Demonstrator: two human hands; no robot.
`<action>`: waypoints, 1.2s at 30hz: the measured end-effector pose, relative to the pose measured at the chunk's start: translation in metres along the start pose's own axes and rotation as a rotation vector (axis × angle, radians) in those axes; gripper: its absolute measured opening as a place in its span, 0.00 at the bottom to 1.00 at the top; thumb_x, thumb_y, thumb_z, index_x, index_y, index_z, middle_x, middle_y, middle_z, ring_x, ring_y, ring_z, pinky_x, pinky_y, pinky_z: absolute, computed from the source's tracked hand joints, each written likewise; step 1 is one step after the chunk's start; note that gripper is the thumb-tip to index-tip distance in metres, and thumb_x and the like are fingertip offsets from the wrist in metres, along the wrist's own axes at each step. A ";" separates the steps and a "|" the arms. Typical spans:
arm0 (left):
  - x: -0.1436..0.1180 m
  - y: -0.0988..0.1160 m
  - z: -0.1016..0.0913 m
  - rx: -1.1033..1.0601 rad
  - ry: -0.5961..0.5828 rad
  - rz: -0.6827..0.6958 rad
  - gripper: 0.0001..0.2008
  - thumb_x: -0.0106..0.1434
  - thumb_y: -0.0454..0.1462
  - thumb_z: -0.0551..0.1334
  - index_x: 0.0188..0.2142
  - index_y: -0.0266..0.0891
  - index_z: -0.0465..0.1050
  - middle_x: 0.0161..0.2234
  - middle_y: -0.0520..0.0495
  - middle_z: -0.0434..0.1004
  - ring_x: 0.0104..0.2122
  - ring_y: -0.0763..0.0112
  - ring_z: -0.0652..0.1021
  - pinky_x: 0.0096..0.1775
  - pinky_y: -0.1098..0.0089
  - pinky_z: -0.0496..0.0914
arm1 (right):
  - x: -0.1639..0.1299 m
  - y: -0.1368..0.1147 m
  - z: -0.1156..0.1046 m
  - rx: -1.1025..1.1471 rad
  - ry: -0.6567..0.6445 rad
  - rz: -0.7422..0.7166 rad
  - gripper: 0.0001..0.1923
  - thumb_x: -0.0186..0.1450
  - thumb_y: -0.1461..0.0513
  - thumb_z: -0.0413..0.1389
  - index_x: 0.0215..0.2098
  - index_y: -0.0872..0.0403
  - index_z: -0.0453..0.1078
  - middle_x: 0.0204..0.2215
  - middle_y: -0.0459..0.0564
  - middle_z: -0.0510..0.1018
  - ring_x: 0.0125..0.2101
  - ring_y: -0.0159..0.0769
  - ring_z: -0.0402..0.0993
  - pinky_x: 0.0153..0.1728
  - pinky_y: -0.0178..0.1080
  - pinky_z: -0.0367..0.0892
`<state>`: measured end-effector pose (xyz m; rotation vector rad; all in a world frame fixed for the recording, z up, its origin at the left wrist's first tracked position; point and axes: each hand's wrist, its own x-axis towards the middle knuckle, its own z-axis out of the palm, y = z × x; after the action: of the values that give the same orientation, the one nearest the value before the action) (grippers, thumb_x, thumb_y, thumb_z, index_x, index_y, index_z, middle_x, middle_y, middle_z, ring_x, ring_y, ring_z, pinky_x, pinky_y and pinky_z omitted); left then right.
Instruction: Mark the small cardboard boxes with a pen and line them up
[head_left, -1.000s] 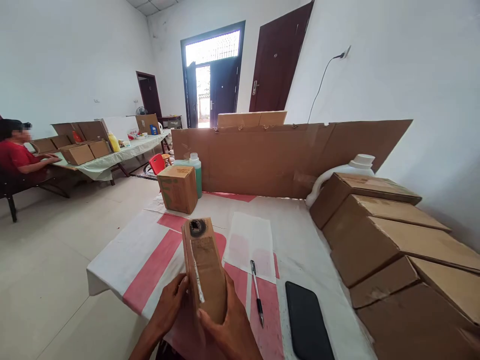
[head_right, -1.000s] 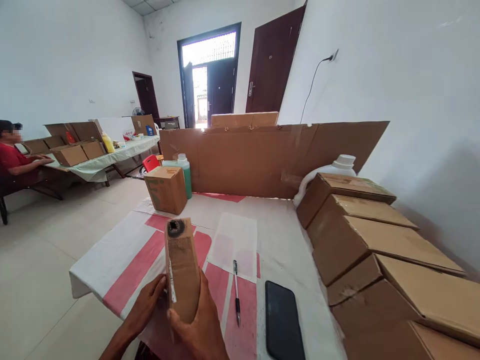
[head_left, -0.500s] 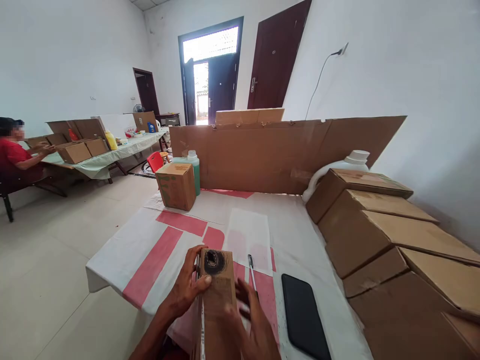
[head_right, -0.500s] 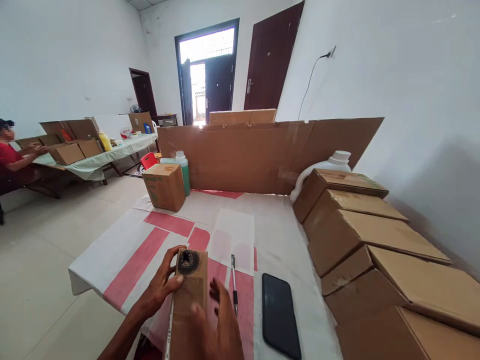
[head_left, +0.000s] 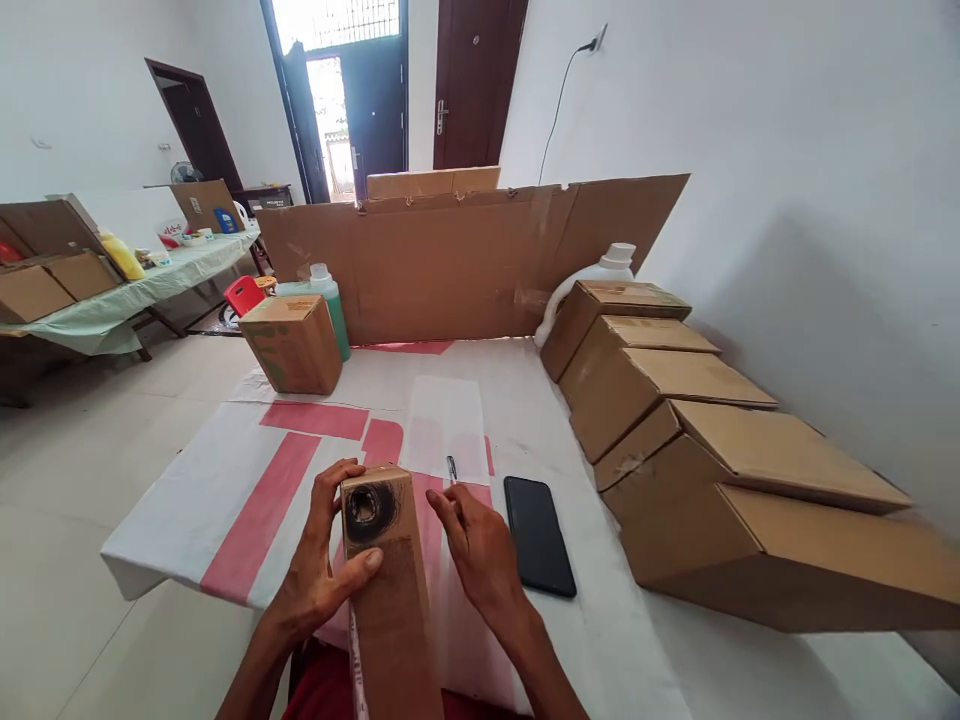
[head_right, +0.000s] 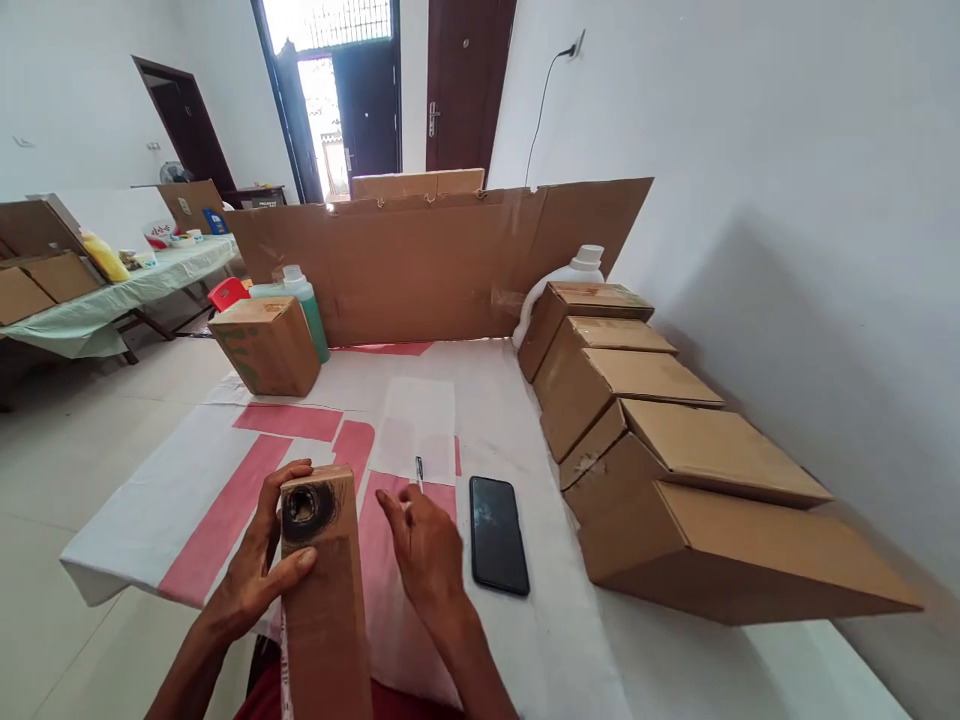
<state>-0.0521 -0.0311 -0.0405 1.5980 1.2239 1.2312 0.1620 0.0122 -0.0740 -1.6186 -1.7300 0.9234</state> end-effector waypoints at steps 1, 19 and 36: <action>0.001 0.000 0.001 -0.011 -0.005 0.000 0.35 0.61 0.48 0.68 0.65 0.50 0.60 0.66 0.41 0.61 0.62 0.45 0.70 0.62 0.52 0.66 | 0.004 0.010 -0.002 -0.174 0.006 0.087 0.19 0.74 0.49 0.50 0.45 0.53 0.73 0.37 0.59 0.84 0.39 0.51 0.82 0.39 0.46 0.71; 0.022 -0.010 0.019 -0.076 -0.043 0.043 0.34 0.59 0.43 0.68 0.63 0.46 0.64 0.63 0.40 0.65 0.64 0.46 0.67 0.65 0.50 0.62 | 0.003 -0.026 -0.040 0.929 0.102 -0.172 0.13 0.66 0.51 0.64 0.39 0.51 0.72 0.29 0.48 0.81 0.25 0.36 0.77 0.21 0.36 0.69; 0.018 -0.011 0.017 -0.082 -0.040 -0.005 0.34 0.61 0.47 0.67 0.64 0.46 0.61 0.63 0.39 0.65 0.62 0.45 0.70 0.63 0.51 0.65 | 0.042 0.001 -0.048 0.187 0.159 -0.029 0.13 0.73 0.53 0.51 0.33 0.51 0.65 0.27 0.46 0.79 0.22 0.34 0.73 0.23 0.35 0.64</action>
<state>-0.0369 -0.0108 -0.0505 1.5518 1.1373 1.2257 0.1975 0.0580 -0.0483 -1.4996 -1.5093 0.8896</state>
